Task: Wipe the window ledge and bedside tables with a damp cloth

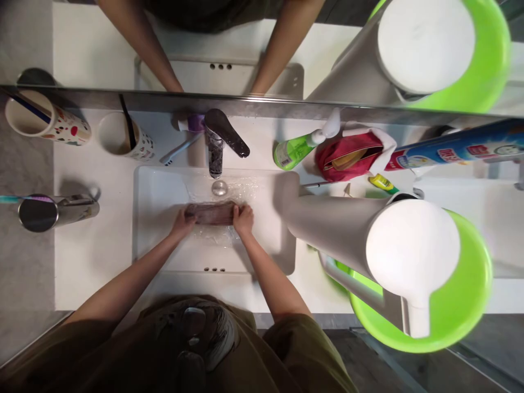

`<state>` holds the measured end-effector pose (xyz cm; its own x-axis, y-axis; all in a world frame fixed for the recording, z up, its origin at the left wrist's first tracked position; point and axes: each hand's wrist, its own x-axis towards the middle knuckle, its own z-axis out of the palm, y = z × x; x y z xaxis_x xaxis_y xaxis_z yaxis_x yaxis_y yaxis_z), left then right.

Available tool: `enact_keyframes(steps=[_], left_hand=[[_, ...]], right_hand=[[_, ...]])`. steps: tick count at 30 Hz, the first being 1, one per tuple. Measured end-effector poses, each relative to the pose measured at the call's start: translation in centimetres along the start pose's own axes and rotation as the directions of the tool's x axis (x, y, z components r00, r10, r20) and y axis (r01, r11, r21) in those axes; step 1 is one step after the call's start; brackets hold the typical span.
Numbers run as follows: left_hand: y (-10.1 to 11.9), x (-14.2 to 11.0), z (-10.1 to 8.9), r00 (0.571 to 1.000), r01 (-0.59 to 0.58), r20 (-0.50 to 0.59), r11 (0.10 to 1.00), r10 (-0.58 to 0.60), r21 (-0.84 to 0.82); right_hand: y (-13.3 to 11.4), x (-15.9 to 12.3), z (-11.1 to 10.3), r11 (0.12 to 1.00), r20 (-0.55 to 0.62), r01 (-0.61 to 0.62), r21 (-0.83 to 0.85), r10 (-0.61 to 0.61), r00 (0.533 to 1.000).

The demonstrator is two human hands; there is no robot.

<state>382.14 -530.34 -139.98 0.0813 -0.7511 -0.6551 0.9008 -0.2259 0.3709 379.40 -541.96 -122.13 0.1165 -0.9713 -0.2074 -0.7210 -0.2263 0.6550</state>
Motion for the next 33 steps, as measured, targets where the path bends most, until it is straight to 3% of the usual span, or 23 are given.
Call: enact_keyframes(steps=[2,3,5,7,10,14,17,19,22,25,27,30,31,33], left_hand=[[0.2,-0.5,-1.3,0.992,-0.115,-0.017,0.95,0.126,0.291],[0.3,-0.7,-1.5,0.98,-0.195,0.048,0.869,0.194,0.455],[0.4,-0.7,-1.4,0.93,-0.366,0.27,0.662,0.248,0.654],[0.5,-0.2,-1.0,0.877,-0.468,0.429,0.578,0.214,0.668],[1.0,0.6,-1.2,0.84,-0.514,0.509,0.579,0.189,0.632],[2.3,1.4,-3.5,0.774,-0.553,0.619,0.615,0.13,0.562],[3.8,2.9,-5.0,0.764,-0.502,0.635,0.72,0.11,0.479],[4.7,4.4,-5.0,0.82,-0.44,0.556,0.773,0.137,0.458],[5.4,6.2,-3.5,0.917,-0.369,0.343,0.764,0.204,0.529],[4.9,5.9,-1.0,0.91,-0.414,0.256,0.681,0.327,0.604],[3.8,4.7,0.5,0.873,-0.485,0.317,0.594,0.371,0.642],[2.0,3.4,1.3,0.838,-0.545,0.448,0.528,0.313,0.651],[1.5,3.2,1.3,0.837,-0.545,0.457,0.538,0.302,0.643],[1.0,3.2,1.3,0.88,-0.473,0.35,0.66,0.321,0.583]], right_hand=[[1.7,0.3,-0.9,0.988,0.004,0.135,-0.069,-0.135,0.991],[2.2,0.2,-1.0,0.96,0.064,0.258,-0.106,-0.252,0.966],[2.5,-0.1,-0.8,0.862,0.242,0.491,-0.128,-0.453,0.858],[2.4,-0.4,-0.4,0.805,0.365,0.584,-0.102,-0.516,0.775],[2.7,-0.3,-1.1,0.804,0.421,0.59,-0.071,-0.512,0.749],[4.1,0.4,-4.3,0.81,0.484,0.585,0.044,-0.529,0.697],[4.4,2.3,-6.2,0.853,0.461,0.509,0.118,-0.501,0.732],[3.9,4.1,-6.3,0.886,0.405,0.446,0.125,-0.456,0.792],[2.1,5.9,-4.8,0.938,0.259,0.341,0.069,-0.347,0.902],[0.2,5.2,-1.5,0.97,0.08,0.243,0.009,-0.243,0.967],[-0.5,3.9,0.9,0.969,0.032,0.242,-0.051,-0.241,0.97],[-0.3,3.2,2.8,0.888,0.125,0.436,-0.144,-0.421,0.898],[-0.1,3.6,2.9,0.866,0.137,0.477,-0.15,-0.459,0.878],[-0.1,4.5,2.6,0.9,0.06,0.427,-0.093,-0.423,0.904]])
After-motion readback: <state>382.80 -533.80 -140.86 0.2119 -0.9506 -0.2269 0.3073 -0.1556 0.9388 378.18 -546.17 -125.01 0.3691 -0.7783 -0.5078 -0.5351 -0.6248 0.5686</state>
